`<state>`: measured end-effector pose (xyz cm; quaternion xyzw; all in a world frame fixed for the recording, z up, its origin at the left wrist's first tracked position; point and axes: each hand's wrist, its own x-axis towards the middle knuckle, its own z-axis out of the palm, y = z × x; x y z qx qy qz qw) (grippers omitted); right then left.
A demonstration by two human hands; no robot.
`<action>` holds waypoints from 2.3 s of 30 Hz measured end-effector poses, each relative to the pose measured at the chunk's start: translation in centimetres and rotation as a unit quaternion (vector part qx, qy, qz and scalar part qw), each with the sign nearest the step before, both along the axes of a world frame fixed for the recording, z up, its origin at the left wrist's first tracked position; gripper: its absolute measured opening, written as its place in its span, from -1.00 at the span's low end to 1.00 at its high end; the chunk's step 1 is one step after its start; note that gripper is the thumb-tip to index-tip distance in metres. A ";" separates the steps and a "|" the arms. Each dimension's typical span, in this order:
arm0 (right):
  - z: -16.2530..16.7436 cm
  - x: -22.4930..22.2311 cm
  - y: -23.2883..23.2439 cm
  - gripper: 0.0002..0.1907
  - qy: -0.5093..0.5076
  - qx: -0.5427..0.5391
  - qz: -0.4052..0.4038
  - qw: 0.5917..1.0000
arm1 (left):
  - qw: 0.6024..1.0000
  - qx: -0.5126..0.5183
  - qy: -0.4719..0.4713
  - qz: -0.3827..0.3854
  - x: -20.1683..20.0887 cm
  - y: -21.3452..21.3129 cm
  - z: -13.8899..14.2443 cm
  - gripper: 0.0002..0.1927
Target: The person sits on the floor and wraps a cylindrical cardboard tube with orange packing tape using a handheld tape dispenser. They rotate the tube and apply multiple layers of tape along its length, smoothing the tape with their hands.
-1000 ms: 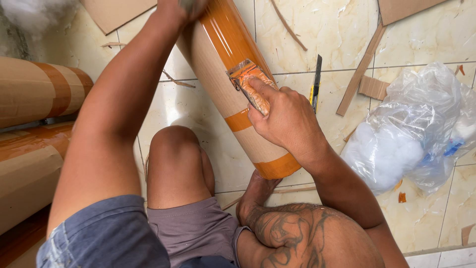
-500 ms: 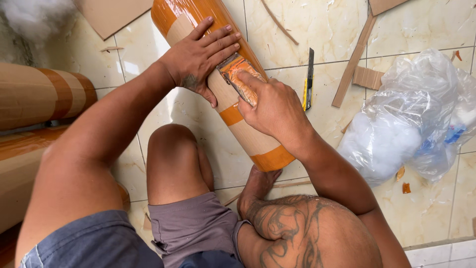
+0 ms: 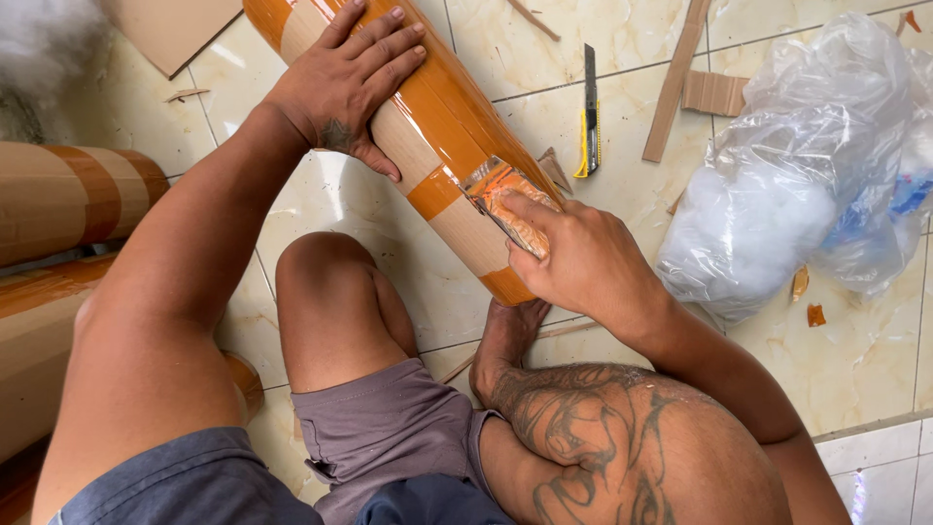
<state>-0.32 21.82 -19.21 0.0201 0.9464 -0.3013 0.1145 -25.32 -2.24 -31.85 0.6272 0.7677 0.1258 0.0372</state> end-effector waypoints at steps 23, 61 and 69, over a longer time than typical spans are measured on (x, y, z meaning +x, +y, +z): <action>-1.6 7.8 4.5 -0.41 -0.041 0.020 -0.002 0.999 | 0.999 0.031 0.024 -0.024 11.3 5.2 -1.9 0.45; -2.3 17.6 8.5 -0.39 -0.146 0.032 -0.046 0.988 | 0.998 -0.058 -0.007 -0.037 24.3 12.7 -1.2 0.35; -1.9 12.0 10.6 -0.42 -0.373 0.050 -0.015 0.926 | 0.996 0.028 -0.087 0.021 25.4 12.5 -1.6 -0.04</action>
